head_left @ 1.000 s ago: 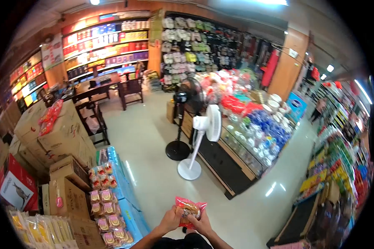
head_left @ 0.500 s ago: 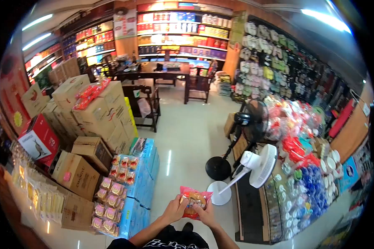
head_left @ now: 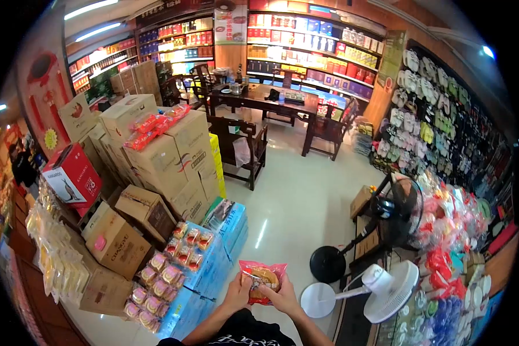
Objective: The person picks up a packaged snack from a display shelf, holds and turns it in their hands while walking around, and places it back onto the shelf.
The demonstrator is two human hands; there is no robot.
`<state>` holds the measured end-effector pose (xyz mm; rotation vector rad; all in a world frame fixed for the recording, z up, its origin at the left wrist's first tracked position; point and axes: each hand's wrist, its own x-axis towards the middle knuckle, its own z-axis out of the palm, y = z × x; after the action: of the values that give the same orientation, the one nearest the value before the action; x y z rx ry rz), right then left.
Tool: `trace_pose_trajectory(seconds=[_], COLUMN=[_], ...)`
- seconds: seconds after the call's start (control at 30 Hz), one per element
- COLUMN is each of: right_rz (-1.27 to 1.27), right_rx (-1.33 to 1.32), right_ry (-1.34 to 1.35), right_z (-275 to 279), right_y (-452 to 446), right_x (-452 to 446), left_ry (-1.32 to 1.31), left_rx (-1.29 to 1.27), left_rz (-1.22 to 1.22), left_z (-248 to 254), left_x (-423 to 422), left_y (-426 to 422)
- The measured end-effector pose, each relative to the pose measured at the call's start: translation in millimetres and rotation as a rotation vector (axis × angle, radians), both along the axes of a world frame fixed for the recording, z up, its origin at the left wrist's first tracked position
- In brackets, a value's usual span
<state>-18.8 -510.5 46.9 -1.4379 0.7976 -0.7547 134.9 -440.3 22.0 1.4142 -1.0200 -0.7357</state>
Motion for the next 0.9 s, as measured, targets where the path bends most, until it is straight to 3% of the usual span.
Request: trace_pose_trajectory(seconds=[0.17,0.27,0.43,0.53,0.6,0.7,0.8,0.83,0.9], right_rz=[0.005,-0.016,0.120,0.189,0.243,0.357,0.467,0.525,0.616], right_rx=[0.028,-0.057,-0.078,-0.056,-0.007,0.152,0.098,0.082,0.072], right_ry=[0.064,0.020,-0.080,-0.118,-0.181,-0.207,-0.288,-0.239,-0.383], right_z=[17,8,19,19,23,29,31,31,38], right_y=[-87,-147,-224,-254,-276,-317,-353,-368,-395], right_x=[53,85,158,199,228,268,316,329,360], left_ry=[0.037,-0.006,-0.006,0.082,0.195,0.216,0.042,0.185,0.123], left_rx=[0.007,0.047,-0.042,0.079,0.023,-0.021,0.010,-0.033,0.042], left_rz=[0.023,0.016,0.086,0.127,0.108,0.143,0.343,0.385,0.498], left_z=[-14,18,11,22,5,43,64,76,90], left_x=[49,83,149,185,209,227,244,248,269], left_y=[-90,-140,-204,-220,-230,-235,-259,-271,-293])
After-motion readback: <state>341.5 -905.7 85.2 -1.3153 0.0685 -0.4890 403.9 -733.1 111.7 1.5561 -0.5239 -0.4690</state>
